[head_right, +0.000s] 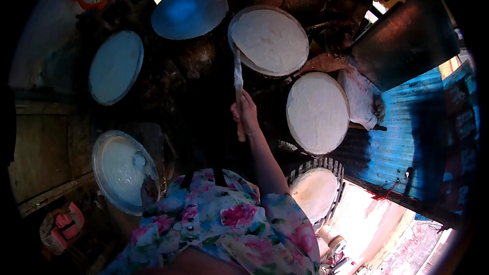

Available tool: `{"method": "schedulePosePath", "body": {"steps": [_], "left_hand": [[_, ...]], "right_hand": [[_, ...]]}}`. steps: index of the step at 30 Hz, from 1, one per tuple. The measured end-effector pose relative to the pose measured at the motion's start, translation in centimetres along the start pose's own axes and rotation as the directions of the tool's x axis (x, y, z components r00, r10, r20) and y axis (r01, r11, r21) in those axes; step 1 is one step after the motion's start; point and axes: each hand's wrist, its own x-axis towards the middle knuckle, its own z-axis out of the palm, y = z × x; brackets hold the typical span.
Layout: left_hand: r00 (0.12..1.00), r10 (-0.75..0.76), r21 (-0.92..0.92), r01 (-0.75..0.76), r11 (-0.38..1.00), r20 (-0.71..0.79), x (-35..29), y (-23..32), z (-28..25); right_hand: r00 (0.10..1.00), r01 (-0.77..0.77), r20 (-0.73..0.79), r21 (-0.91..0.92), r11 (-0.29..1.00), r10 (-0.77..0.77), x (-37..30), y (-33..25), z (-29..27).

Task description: The person ladles white batter onto multiple hot circular pans and spreads it into thin crepes using a wooden stick. They flip the crepes with a spatula and transfer the cooked ones to a stack on a nearby tray.

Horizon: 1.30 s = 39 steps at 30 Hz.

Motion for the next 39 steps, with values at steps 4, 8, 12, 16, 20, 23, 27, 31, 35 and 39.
{"method": "schedulePosePath", "body": {"steps": [4, 8, 12, 16, 20, 23, 27, 31, 35, 39], "left_hand": [[0.860, 0.304, 0.213, -0.234, 0.949, -0.409, 0.8, -2.4, 3.5], [0.879, 0.210, 0.076, -0.197, 0.978, -0.429, 0.9, -2.5, 6.1], [0.939, 0.165, 0.230, -0.096, 0.968, -0.303, 0.8, -1.9, 4.4], [0.995, -0.030, 0.207, 0.049, 0.977, -0.096, 0.7, 1.7, 0.7], [0.840, 0.206, 0.181, -0.131, 0.975, -0.501, 2.1, -0.5, 5.3], [0.892, 0.131, 0.057, -0.118, 0.991, -0.433, 2.0, -0.2, 5.5], [0.834, 0.279, 0.201, -0.206, 0.958, -0.475, 1.8, -2.6, 6.0], [0.830, 0.292, 0.129, -0.262, 0.956, -0.476, 0.7, -3.7, 5.2], [0.804, 0.316, 0.057, -0.335, 0.941, -0.504, 0.4, -4.6, 4.1], [0.776, 0.349, -0.006, -0.414, 0.910, -0.526, 0.0, -4.7, 3.4]], "right_hand": [[0.994, 0.109, -0.034, 0.139, 0.984, -0.106, 6.3, -0.4, 3.8], [0.989, 0.134, 0.042, 0.183, 0.974, -0.144, 4.5, 1.5, 3.6], [1.000, -0.013, -0.017, 0.131, 0.991, 0.015, -4.3, 2.8, -0.6], [0.984, 0.093, -0.169, 0.187, 0.978, -0.061, -9.5, 1.9, -4.3], [0.969, 0.132, -0.198, -0.099, 0.986, -0.150, -7.6, -2.0, -0.8], [0.918, 0.165, -0.178, -0.641, 0.749, -0.354, -4.8, -2.2, -1.1], [0.689, 0.176, -0.006, -0.969, 0.176, -0.725, 1.0, -3.8, -3.8], [0.729, 0.159, 0.091, -0.987, 0.038, -0.678, 7.0, -6.8, -3.9], [0.768, 0.196, 0.194, -0.978, -0.065, -0.611, 12.2, -7.0, -2.3], [0.785, 0.156, 0.249, -0.966, -0.208, -0.567, 15.8, -7.0, -4.1]]}}
